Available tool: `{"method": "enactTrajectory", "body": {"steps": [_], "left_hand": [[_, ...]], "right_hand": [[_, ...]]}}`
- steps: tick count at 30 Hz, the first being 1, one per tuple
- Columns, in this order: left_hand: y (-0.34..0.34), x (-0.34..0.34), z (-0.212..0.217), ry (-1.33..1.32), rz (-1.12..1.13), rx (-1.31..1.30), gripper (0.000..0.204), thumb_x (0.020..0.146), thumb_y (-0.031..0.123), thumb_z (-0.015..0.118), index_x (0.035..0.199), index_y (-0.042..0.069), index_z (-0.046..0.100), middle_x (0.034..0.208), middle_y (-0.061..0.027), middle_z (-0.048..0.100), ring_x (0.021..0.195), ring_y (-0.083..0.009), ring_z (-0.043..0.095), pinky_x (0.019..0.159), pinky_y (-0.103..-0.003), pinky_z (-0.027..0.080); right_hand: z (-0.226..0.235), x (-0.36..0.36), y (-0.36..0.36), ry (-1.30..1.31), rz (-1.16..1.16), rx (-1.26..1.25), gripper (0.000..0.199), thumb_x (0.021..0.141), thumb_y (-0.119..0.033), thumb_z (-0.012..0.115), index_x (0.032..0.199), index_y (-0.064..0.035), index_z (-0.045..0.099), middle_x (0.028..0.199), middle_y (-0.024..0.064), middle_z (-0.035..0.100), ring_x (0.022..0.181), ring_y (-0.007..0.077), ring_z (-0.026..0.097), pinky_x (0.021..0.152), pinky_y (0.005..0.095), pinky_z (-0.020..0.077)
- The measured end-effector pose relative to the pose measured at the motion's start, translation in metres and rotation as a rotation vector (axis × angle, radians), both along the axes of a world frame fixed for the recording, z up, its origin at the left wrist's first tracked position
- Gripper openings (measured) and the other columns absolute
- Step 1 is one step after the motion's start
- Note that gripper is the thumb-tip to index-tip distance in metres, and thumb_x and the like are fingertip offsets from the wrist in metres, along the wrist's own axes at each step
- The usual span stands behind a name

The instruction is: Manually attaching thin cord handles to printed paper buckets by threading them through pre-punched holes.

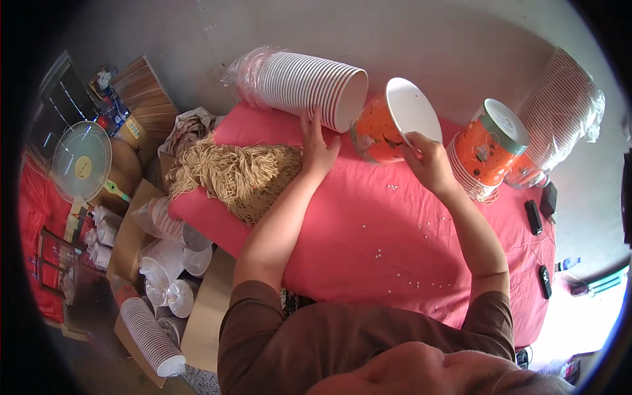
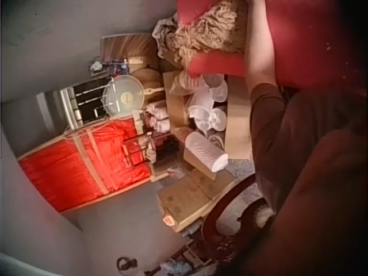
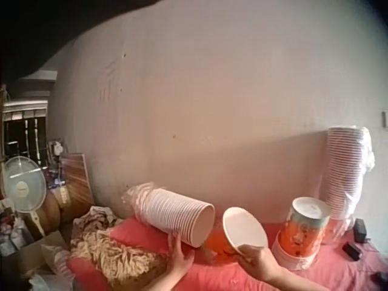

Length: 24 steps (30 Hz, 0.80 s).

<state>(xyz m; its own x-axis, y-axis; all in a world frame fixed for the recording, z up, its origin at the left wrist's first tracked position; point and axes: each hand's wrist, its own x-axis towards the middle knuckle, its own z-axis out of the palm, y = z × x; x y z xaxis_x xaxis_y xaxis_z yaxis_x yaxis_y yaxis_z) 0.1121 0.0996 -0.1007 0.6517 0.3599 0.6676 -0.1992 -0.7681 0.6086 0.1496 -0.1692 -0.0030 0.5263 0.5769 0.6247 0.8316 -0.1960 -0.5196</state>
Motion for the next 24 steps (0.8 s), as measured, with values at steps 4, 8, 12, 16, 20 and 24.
{"method": "enactTrajectory", "body": {"steps": [4,8,12,16,20,24], "left_hand": [[-0.017,-0.009,0.014,-0.076,0.021,-0.083,0.076,0.084,0.009,0.069,0.150,0.006,0.032,0.158,-0.0305,0.010,0.147,-0.0472,0.018,0.117,-0.051,0.028],[-0.036,-0.017,0.033,-0.170,-0.074,-0.045,0.051,0.089,0.008,0.067,0.136,0.002,0.048,0.149,-0.0228,0.037,0.142,-0.0376,0.035,0.115,-0.046,0.032],[-0.066,-0.041,0.065,-0.169,-0.490,-0.477,0.042,0.099,0.019,0.061,0.135,0.001,0.049,0.143,-0.0151,0.047,0.138,-0.0223,0.040,0.111,-0.036,0.035],[-0.101,-0.082,0.076,0.033,-0.584,-0.647,0.058,0.101,0.028,0.056,0.146,0.000,0.035,0.144,-0.0147,0.044,0.136,-0.0213,0.038,0.114,-0.037,0.029],[-0.102,-0.088,0.066,0.027,-0.622,-0.701,0.059,0.099,0.023,0.054,0.149,0.000,0.033,0.143,-0.0140,0.045,0.134,-0.0207,0.041,0.113,-0.037,0.030],[-0.089,-0.083,0.064,0.031,-0.619,-0.735,0.055,0.095,0.019,0.051,0.144,-0.003,0.041,0.136,-0.0134,0.052,0.127,-0.0188,0.047,0.109,-0.034,0.035]], "right_hand": [[0.022,-0.019,-0.026,0.049,0.035,-0.021,0.016,0.087,-0.005,0.068,0.102,0.0020,0.066,0.085,0.0195,0.071,0.077,0.0328,0.071,0.067,0.0366,0.0548],[0.039,-0.045,-0.039,0.080,0.095,-0.116,0.015,0.089,-0.001,0.067,0.103,0.0040,0.066,0.085,0.0144,0.071,0.080,0.0201,0.071,0.071,0.0314,0.0546],[0.039,-0.054,-0.052,-0.036,0.157,-0.229,0.016,0.085,0.000,0.069,0.101,0.0026,0.067,0.086,0.0142,0.071,0.078,0.0237,0.071,0.069,0.0335,0.0549],[0.041,-0.065,-0.055,-0.132,0.274,-0.275,0.020,0.081,-0.004,0.073,0.100,0.0007,0.069,0.085,0.0133,0.071,0.075,0.0293,0.070,0.067,0.0371,0.0544],[0.037,-0.078,-0.049,-0.123,0.352,-0.297,0.018,0.079,-0.009,0.074,0.095,-0.0036,0.068,0.080,0.0131,0.068,0.078,0.0339,0.068,0.067,0.0432,0.0522],[0.044,-0.075,-0.059,-0.120,0.389,-0.410,0.021,0.077,-0.007,0.077,0.095,-0.0014,0.068,0.088,0.0126,0.069,0.081,0.0315,0.069,0.069,0.0408,0.0540]]}}
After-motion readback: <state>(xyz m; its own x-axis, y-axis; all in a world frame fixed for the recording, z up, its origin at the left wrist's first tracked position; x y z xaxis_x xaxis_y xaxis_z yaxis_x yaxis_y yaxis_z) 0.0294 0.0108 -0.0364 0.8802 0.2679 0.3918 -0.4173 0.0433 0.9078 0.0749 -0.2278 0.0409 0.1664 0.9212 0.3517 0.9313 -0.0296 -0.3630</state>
